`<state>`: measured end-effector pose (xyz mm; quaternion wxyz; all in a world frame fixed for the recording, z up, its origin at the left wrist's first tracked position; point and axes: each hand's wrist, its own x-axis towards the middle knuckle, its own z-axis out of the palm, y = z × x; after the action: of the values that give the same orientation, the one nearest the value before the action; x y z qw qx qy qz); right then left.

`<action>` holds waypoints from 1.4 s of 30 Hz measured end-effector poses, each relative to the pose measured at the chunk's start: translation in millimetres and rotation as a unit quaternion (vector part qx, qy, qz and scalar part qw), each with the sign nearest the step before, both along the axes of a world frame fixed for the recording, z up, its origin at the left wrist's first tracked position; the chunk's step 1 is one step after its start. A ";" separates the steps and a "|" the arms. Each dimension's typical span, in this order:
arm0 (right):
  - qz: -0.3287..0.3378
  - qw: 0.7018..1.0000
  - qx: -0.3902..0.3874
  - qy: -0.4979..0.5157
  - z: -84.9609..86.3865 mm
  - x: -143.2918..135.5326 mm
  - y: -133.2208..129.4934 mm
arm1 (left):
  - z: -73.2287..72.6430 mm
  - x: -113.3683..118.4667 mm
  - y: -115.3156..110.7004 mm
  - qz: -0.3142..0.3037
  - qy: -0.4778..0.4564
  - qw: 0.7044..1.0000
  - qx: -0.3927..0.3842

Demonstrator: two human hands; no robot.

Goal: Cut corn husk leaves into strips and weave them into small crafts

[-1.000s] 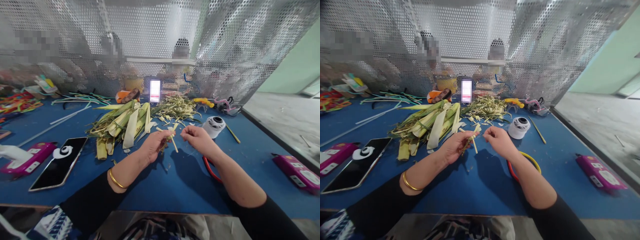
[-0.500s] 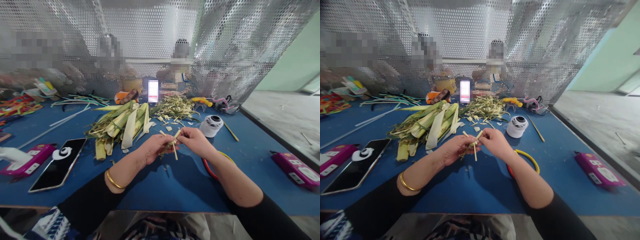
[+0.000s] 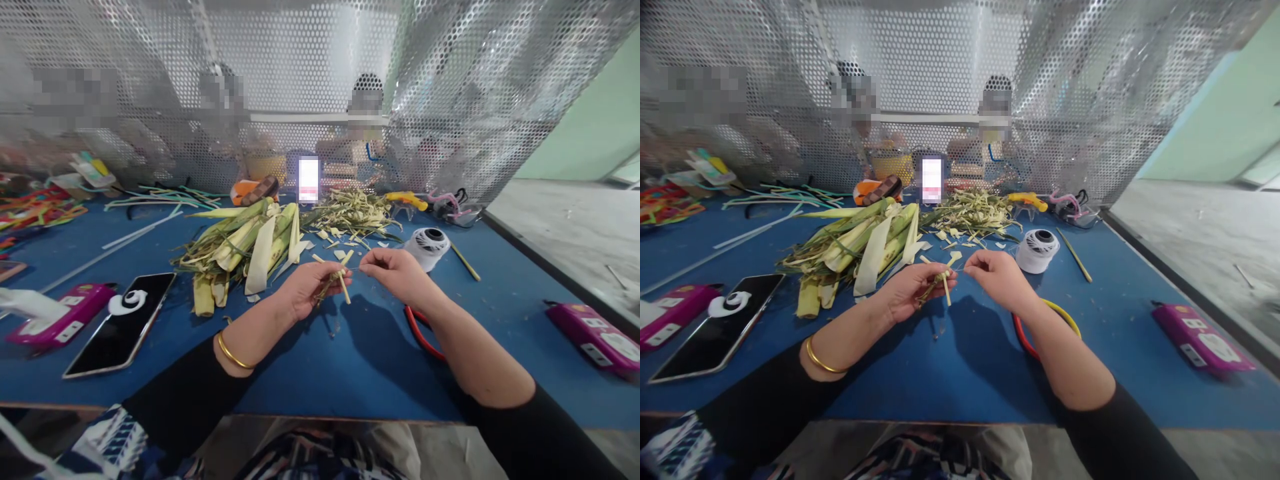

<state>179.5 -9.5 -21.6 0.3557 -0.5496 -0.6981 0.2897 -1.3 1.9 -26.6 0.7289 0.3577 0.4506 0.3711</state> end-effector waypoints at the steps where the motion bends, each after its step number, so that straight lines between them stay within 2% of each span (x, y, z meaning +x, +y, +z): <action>1: -0.016 1.000 0.017 -0.007 0.1 0.0 0.0 | -0.7 0.2 0.5 0.010 0.006 1.000 -0.004; 5: -0.064 0.995 0.074 -0.034 0.7 1.7 0.2 | -1.3 0.0 2.8 0.078 0.026 0.997 0.010; 8: -0.075 0.991 0.094 -0.049 0.8 2.6 0.6 | 0.6 -0.7 2.7 0.089 0.031 0.995 0.028; 14: -0.065 0.993 0.085 -0.059 -2.0 -2.2 -0.4 | 4.8 1.9 -3.9 0.017 -0.007 1.000 -0.002; 19: -0.028 0.995 0.071 -0.068 -5.1 -9.0 -2.7 | 1.1 4.0 -7.5 -0.055 -0.020 0.998 -0.017; 21: -0.019 0.995 0.069 -0.076 -5.4 -10.8 -3.5 | -0.3 3.7 -7.5 -0.064 -0.008 0.998 -0.008; 27: -0.007 0.993 0.081 -0.086 -3.1 -10.8 -5.2 | -0.2 3.1 -6.9 -0.018 0.023 0.998 0.056; 33: 0.016 0.992 0.062 -0.111 0.2 -5.6 -4.5 | -0.8 2.5 -5.2 0.030 0.044 0.995 0.081; 38: 0.006 0.984 0.120 -0.135 2.3 -0.3 -4.0 | -0.2 0.9 -3.4 0.048 0.054 0.993 0.094; 42: 0.036 0.976 0.162 -0.142 5.9 -1.5 -7.1 | -1.5 0.0 -1.8 0.054 0.062 0.992 0.096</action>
<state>178.0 -16.6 -15.7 0.3265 -0.4951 -0.7983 0.1046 -1.3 0.1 -28.0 0.6408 0.4236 0.4754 0.4288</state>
